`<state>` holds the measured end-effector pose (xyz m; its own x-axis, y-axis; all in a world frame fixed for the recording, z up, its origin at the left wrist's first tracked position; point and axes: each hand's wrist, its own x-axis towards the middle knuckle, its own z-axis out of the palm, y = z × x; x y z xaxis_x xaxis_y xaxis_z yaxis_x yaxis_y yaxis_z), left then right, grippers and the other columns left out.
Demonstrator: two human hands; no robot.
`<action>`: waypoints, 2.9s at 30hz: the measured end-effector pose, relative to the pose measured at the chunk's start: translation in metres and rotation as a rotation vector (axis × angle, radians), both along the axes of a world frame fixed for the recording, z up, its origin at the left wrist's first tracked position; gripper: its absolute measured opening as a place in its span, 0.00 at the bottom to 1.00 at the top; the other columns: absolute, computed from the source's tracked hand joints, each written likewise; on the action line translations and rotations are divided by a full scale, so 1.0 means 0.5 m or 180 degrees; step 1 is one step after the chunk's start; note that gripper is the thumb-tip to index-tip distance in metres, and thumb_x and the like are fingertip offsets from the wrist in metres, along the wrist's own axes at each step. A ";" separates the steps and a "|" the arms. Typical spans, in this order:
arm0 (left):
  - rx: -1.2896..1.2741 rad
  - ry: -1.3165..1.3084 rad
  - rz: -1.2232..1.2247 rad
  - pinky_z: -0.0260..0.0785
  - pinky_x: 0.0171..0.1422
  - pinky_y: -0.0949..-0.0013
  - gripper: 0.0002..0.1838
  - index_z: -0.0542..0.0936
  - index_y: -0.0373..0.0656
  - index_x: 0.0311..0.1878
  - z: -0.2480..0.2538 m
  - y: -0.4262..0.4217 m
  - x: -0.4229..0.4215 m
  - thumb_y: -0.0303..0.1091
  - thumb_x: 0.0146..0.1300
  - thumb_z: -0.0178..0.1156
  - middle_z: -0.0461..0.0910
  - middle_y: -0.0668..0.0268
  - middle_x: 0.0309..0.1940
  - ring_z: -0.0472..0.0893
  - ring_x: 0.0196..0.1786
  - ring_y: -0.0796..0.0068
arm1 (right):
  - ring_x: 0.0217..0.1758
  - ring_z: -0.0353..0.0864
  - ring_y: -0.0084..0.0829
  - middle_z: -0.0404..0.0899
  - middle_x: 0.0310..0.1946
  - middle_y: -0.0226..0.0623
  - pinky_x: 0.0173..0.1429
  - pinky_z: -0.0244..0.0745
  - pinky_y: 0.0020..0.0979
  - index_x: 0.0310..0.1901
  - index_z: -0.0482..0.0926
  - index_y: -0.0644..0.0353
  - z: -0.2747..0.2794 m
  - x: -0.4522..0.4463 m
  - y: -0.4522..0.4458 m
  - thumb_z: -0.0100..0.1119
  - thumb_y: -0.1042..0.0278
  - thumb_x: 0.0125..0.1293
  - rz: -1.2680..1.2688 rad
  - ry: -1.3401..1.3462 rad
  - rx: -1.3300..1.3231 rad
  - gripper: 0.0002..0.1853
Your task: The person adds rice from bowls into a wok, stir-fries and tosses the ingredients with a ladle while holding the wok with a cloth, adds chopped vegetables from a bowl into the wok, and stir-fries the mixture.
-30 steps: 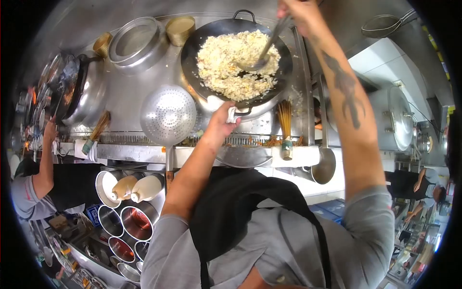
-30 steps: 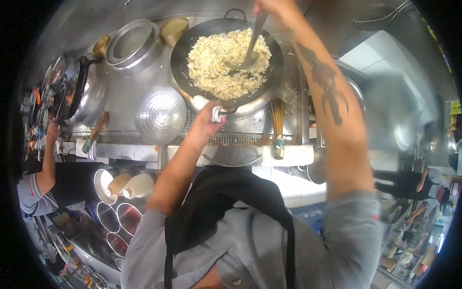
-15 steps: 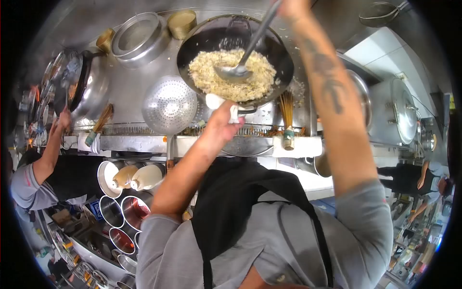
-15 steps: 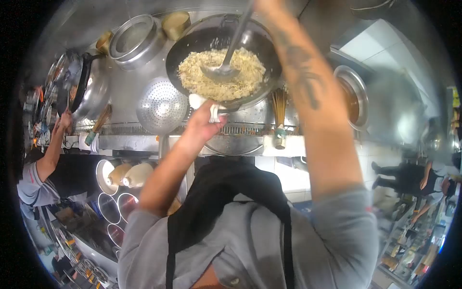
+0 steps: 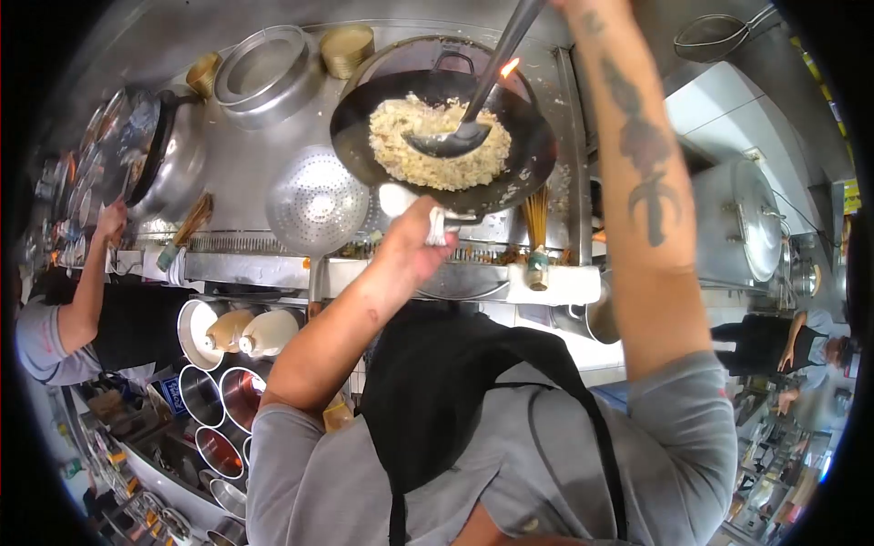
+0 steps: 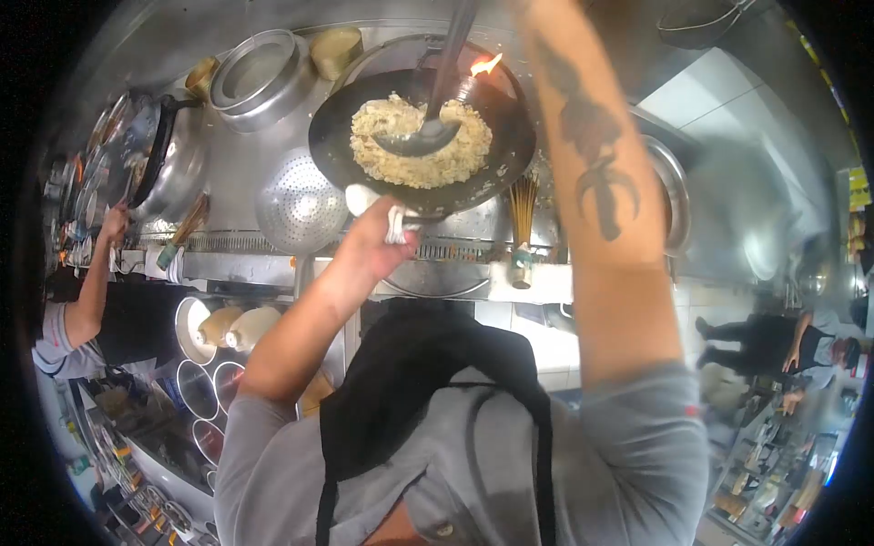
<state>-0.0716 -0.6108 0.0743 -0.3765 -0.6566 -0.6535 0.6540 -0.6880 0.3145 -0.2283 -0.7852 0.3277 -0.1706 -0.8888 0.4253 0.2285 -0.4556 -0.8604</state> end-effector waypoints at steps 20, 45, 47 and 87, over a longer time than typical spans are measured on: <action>-0.0325 -0.0379 0.0190 0.61 0.20 0.70 0.04 0.71 0.43 0.37 -0.218 -0.152 -0.017 0.31 0.60 0.53 0.73 0.65 0.25 0.73 0.26 0.72 | 0.15 0.73 0.24 0.75 0.15 0.34 0.24 0.70 0.27 0.26 0.73 0.62 -0.257 0.042 -0.123 0.62 0.64 0.62 -0.0210 0.0846 0.0260 0.13; -0.0140 -0.0505 0.0362 0.62 0.22 0.68 0.08 0.73 0.42 0.41 -0.198 -0.139 -0.018 0.32 0.59 0.54 0.74 0.63 0.29 0.74 0.31 0.70 | 0.14 0.60 0.16 0.66 0.17 0.24 0.20 0.56 0.21 0.25 0.70 0.55 -0.242 0.110 0.018 0.60 0.71 0.63 0.0585 0.1080 -0.0025 0.11; -0.0157 -0.0350 0.0324 0.62 0.22 0.68 0.06 0.73 0.42 0.39 -0.221 -0.154 -0.023 0.32 0.60 0.54 0.74 0.63 0.28 0.73 0.29 0.70 | 0.14 0.65 0.19 0.69 0.17 0.26 0.21 0.61 0.23 0.24 0.71 0.58 -0.307 0.091 -0.091 0.59 0.70 0.63 0.0419 0.1156 0.0128 0.11; -0.0143 -0.0397 0.0167 0.61 0.21 0.71 0.07 0.74 0.43 0.39 -0.233 -0.158 -0.020 0.33 0.59 0.56 0.77 0.65 0.30 0.74 0.28 0.72 | 0.12 0.60 0.17 0.67 0.15 0.25 0.17 0.56 0.22 0.23 0.70 0.56 -0.230 0.094 -0.096 0.62 0.65 0.61 0.0175 0.1102 -0.0120 0.13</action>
<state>-0.0818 -0.6896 -0.0421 -0.2586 -0.7029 -0.6626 0.6427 -0.6373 0.4252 -0.1813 -0.8334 0.2129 0.0370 -0.8753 0.4822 -0.0489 -0.4835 -0.8740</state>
